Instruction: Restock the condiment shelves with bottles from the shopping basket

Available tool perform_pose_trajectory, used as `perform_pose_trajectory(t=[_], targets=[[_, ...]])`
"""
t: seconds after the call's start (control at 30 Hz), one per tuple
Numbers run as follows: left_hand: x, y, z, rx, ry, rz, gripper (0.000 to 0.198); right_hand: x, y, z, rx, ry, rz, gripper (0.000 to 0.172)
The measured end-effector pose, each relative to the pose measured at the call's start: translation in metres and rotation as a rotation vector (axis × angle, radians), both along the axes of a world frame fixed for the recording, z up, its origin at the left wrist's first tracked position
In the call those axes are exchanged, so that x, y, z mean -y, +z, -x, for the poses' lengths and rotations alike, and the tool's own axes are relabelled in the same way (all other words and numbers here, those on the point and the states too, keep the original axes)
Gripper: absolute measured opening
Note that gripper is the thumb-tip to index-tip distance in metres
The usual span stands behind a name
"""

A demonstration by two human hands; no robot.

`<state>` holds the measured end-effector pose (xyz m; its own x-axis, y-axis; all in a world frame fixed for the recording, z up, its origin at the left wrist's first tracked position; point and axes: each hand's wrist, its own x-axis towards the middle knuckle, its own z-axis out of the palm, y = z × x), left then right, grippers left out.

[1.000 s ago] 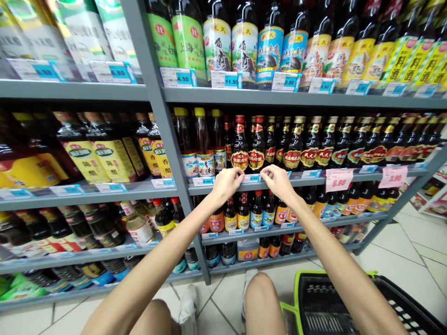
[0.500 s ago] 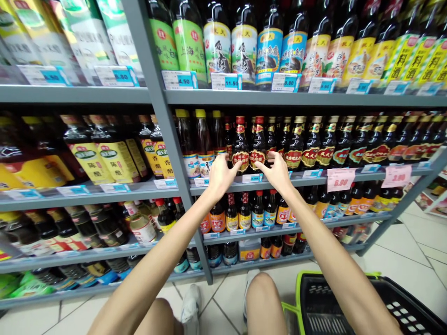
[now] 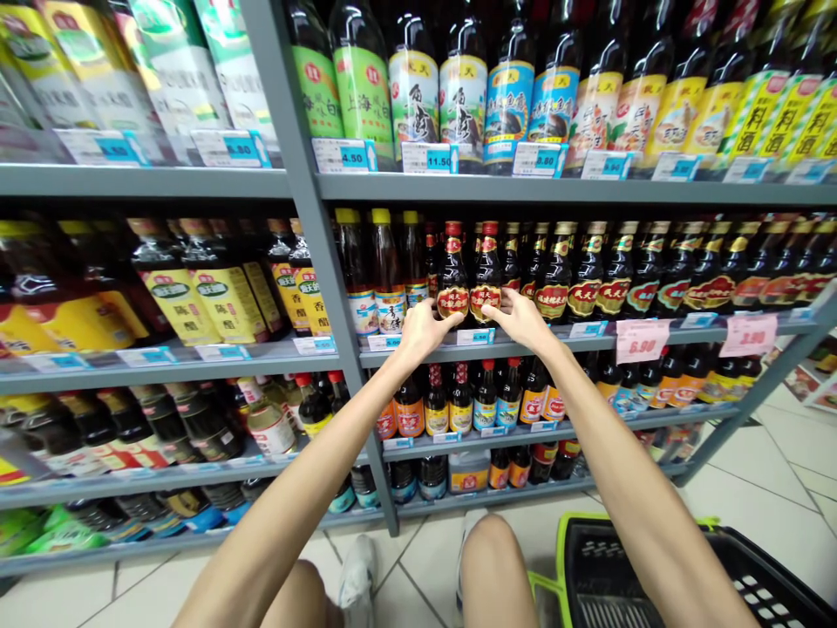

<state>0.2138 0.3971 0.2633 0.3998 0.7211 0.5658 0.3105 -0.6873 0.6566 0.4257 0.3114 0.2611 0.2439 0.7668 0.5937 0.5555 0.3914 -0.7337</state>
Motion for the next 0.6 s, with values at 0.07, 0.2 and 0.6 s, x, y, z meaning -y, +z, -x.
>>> perform_pose_trajectory(t=[0.07,0.2,0.6], targets=[[-0.002,-0.001,0.001,0.031,-0.040,0.002,0.041,0.000,0.000,-0.001,-0.001,0.013,0.007,0.044],[-0.001,-0.003,0.002,0.013,-0.034,-0.012,0.037,-0.003,-0.004,-0.004,-0.020,0.033,0.005,0.049],[0.025,-0.021,0.029,0.099,0.078,-0.271,0.045,0.104,-0.074,0.054,-0.123,-0.248,-0.310,0.040]])
